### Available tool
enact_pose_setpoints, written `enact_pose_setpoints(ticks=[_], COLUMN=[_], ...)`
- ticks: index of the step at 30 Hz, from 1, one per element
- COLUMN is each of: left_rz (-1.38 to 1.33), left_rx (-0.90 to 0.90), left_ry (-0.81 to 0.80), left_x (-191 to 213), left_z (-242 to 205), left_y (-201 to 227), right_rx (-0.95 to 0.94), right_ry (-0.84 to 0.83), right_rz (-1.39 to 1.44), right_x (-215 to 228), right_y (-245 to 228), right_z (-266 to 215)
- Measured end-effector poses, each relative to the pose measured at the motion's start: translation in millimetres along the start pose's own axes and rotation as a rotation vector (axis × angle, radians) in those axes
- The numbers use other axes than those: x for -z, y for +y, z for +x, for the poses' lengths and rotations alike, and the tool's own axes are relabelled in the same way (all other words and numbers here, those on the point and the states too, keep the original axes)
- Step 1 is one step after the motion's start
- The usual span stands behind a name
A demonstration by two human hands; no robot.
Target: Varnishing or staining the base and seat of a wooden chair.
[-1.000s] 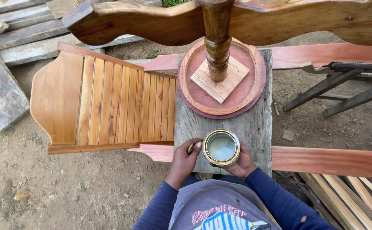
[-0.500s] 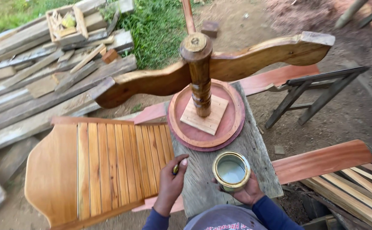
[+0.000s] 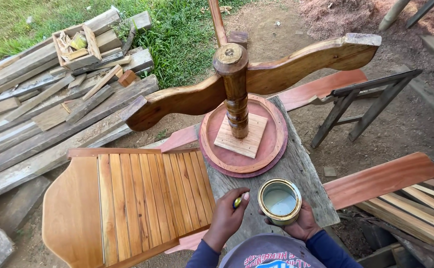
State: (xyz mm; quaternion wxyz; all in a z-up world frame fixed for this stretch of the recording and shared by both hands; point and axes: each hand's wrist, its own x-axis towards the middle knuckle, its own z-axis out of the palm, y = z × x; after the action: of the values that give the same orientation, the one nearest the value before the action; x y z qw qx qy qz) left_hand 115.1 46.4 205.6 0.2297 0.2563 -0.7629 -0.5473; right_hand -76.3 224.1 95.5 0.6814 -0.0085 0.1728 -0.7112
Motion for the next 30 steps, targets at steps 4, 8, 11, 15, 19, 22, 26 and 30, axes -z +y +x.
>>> enact_pose_setpoints(ticks=[4, 8, 11, 15, 19, 22, 26, 30], left_rz=[0.062, 0.338, 0.371, 0.287, 0.038, -0.013, 0.030, 0.058], left_rx=[-0.172, -0.142, 0.166, 0.364, 0.062, 0.001, -0.134, -0.294], left_ry=[0.096, 0.145, 0.018, 0.086, 0.344, 0.288, 0.162, 0.002], left_x=[4, 13, 16, 13, 16, 33, 41, 23], left_z=[10, 17, 20, 14, 4, -4, -17, -12], left_y=[0, 4, 11, 26, 41, 85, 115, 125], right_rx=[-0.005, -0.031, -0.041, -0.038, -0.011, 0.055, 0.077, -0.024], right_ry=[-0.028, -0.076, -0.031, 0.046, -0.039, 0.046, 0.059, -0.115], right_rz=[-0.010, 0.023, 0.046, 0.059, 0.105, 0.126, 0.179, 0.161], right_x=[0, 0, 13, 20, 28, 60, 52, -13], right_y=[-13, -23, -28, -32, -39, -35, -33, -36], right_z=[4, 6, 6, 4, 9, 9, 7, 8])
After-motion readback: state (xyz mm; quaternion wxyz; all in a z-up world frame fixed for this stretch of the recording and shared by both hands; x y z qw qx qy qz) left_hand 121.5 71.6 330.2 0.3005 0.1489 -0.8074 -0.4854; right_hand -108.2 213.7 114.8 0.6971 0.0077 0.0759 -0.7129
